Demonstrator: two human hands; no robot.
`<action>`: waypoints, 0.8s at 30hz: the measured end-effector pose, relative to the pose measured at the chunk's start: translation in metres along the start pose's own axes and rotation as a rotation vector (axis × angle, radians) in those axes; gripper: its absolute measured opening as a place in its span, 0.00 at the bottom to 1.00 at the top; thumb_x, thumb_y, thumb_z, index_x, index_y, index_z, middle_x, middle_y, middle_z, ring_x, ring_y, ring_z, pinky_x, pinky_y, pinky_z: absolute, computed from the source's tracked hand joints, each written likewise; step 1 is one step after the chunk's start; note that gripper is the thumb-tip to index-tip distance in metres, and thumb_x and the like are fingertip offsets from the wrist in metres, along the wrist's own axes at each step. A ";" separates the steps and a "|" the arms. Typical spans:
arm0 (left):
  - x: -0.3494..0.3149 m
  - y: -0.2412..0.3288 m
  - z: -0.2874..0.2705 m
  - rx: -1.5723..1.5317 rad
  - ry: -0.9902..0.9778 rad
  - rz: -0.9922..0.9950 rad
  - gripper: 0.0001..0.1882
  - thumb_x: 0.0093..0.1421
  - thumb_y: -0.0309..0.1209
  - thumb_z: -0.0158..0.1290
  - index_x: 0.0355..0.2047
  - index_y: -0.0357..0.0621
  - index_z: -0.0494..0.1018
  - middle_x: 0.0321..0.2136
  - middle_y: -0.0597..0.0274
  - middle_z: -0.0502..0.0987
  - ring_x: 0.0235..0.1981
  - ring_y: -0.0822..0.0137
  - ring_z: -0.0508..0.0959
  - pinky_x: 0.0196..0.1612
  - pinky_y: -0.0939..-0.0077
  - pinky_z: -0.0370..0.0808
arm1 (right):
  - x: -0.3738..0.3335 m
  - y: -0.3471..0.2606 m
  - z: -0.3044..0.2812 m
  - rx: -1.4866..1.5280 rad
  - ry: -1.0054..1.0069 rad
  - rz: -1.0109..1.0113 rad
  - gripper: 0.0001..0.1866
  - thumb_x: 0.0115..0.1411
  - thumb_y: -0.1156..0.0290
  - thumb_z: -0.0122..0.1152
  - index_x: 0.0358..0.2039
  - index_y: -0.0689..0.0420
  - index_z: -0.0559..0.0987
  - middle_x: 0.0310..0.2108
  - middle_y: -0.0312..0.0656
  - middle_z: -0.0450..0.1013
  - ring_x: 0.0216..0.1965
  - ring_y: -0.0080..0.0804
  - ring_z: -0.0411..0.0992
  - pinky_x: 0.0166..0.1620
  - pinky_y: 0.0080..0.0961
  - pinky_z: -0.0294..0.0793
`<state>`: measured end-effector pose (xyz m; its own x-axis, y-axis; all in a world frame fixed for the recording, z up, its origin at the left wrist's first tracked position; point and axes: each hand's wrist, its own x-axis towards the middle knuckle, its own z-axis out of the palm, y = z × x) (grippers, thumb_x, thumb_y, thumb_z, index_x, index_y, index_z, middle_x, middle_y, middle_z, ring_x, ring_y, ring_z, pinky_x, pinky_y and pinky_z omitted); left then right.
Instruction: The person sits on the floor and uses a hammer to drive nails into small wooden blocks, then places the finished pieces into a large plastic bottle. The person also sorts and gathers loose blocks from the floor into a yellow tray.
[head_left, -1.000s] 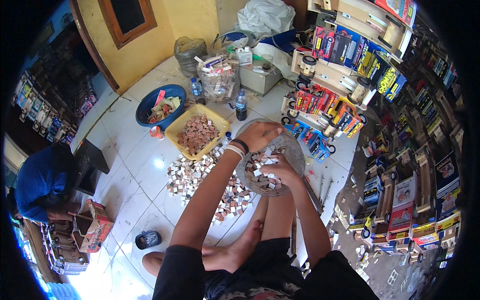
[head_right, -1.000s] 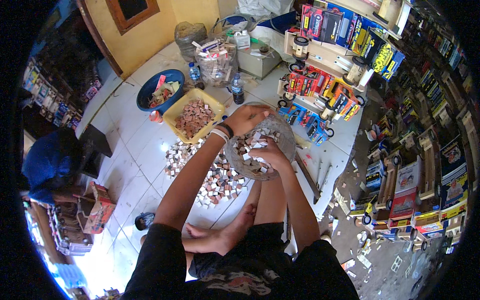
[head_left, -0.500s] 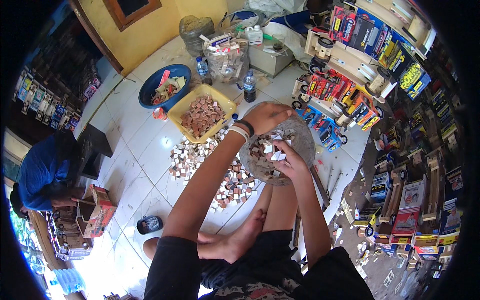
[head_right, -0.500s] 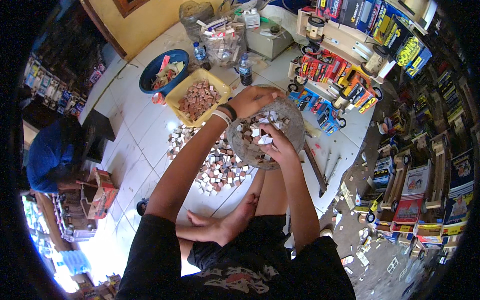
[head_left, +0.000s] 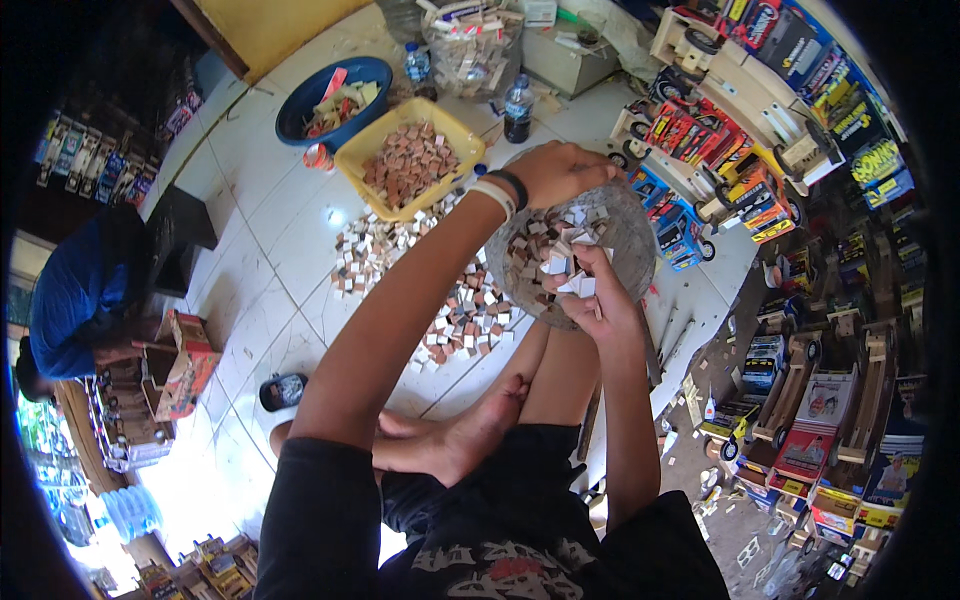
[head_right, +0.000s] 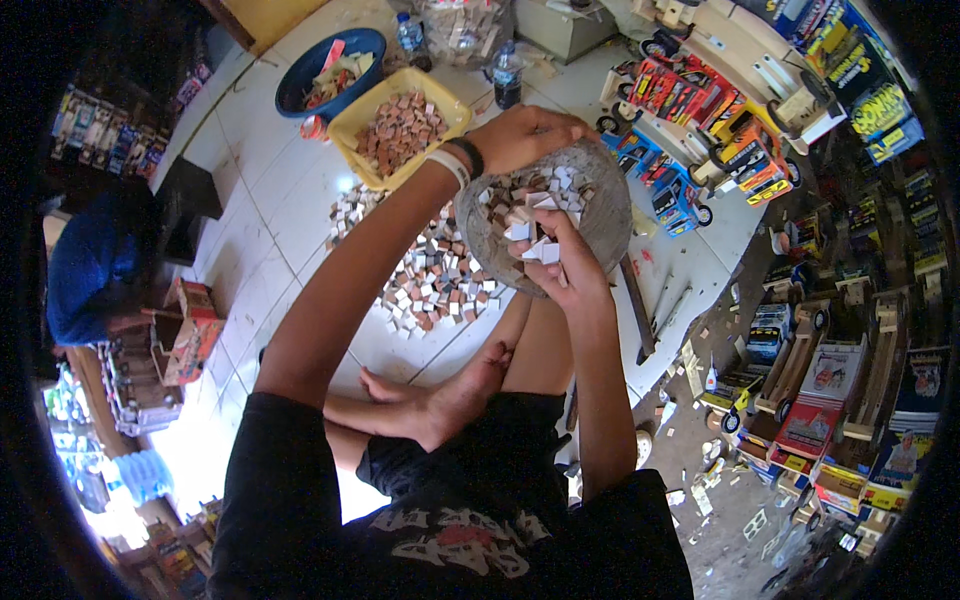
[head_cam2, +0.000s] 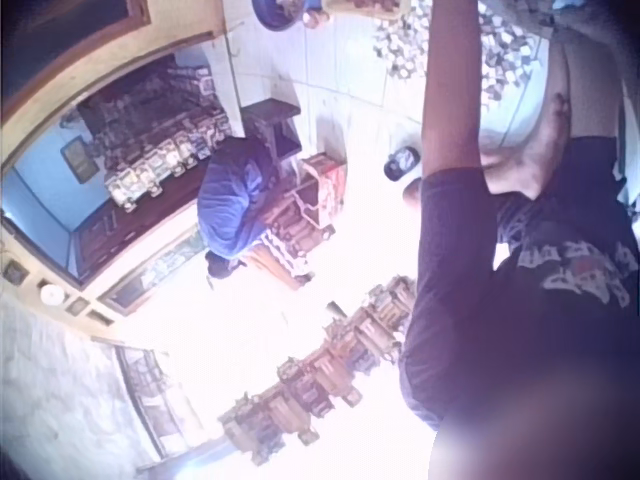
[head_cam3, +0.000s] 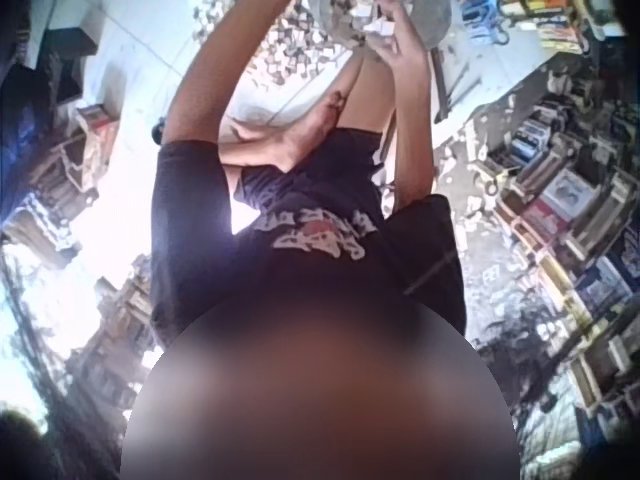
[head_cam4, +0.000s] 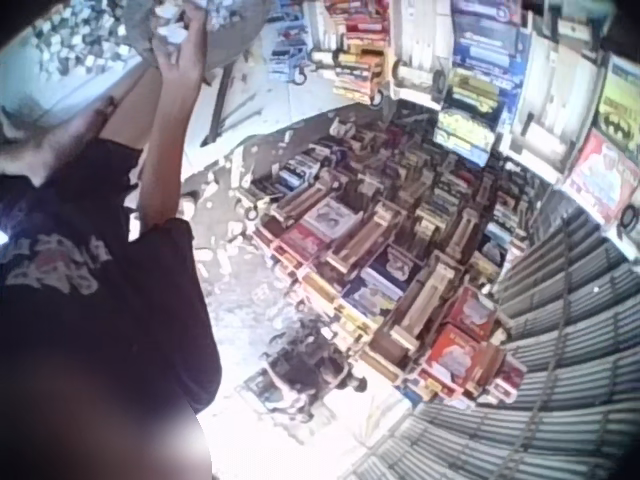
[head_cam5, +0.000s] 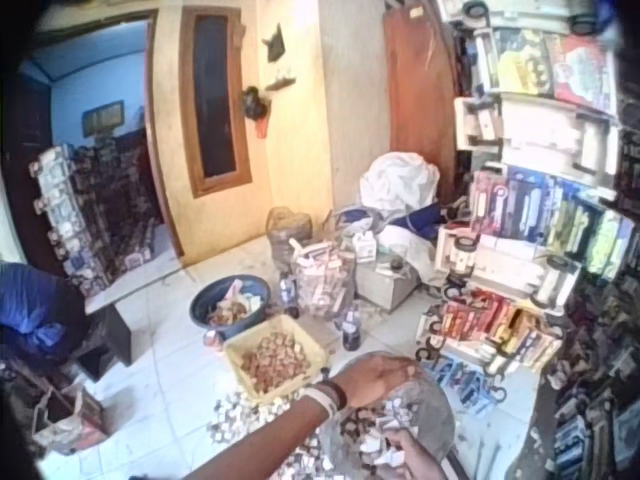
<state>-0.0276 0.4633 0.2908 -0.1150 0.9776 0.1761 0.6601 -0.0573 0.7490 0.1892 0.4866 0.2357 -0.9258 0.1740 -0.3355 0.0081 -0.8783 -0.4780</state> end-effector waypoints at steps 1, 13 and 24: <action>0.001 -0.001 0.000 0.006 -0.007 0.013 0.24 0.74 0.51 0.45 0.58 0.53 0.81 0.53 0.50 0.83 0.57 0.50 0.81 0.64 0.63 0.72 | -0.006 0.007 0.004 -0.054 0.014 0.034 0.20 0.70 0.66 0.56 0.62 0.49 0.74 0.46 0.43 0.75 0.33 0.26 0.72 0.15 0.06 0.57; -0.002 0.004 0.000 -0.029 -0.045 -0.007 0.23 0.76 0.49 0.44 0.59 0.54 0.80 0.57 0.55 0.82 0.59 0.56 0.79 0.67 0.64 0.69 | 0.118 0.169 0.002 -0.813 0.146 0.093 0.39 0.59 0.61 0.67 0.70 0.51 0.67 0.62 0.53 0.71 0.58 0.41 0.73 0.63 0.45 0.73; -0.004 0.017 -0.011 -0.021 -0.033 -0.063 0.25 0.75 0.52 0.44 0.58 0.54 0.81 0.54 0.51 0.83 0.57 0.53 0.80 0.65 0.63 0.70 | 0.059 0.126 0.023 -1.438 0.026 -0.011 0.29 0.62 0.82 0.49 0.66 0.60 0.72 0.53 0.62 0.78 0.58 0.52 0.78 0.58 0.39 0.75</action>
<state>-0.0246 0.4561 0.3098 -0.1305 0.9856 0.1074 0.6367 0.0003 0.7711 0.1270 0.3766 0.1741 -0.9214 0.1999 -0.3332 0.3831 0.3232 -0.8654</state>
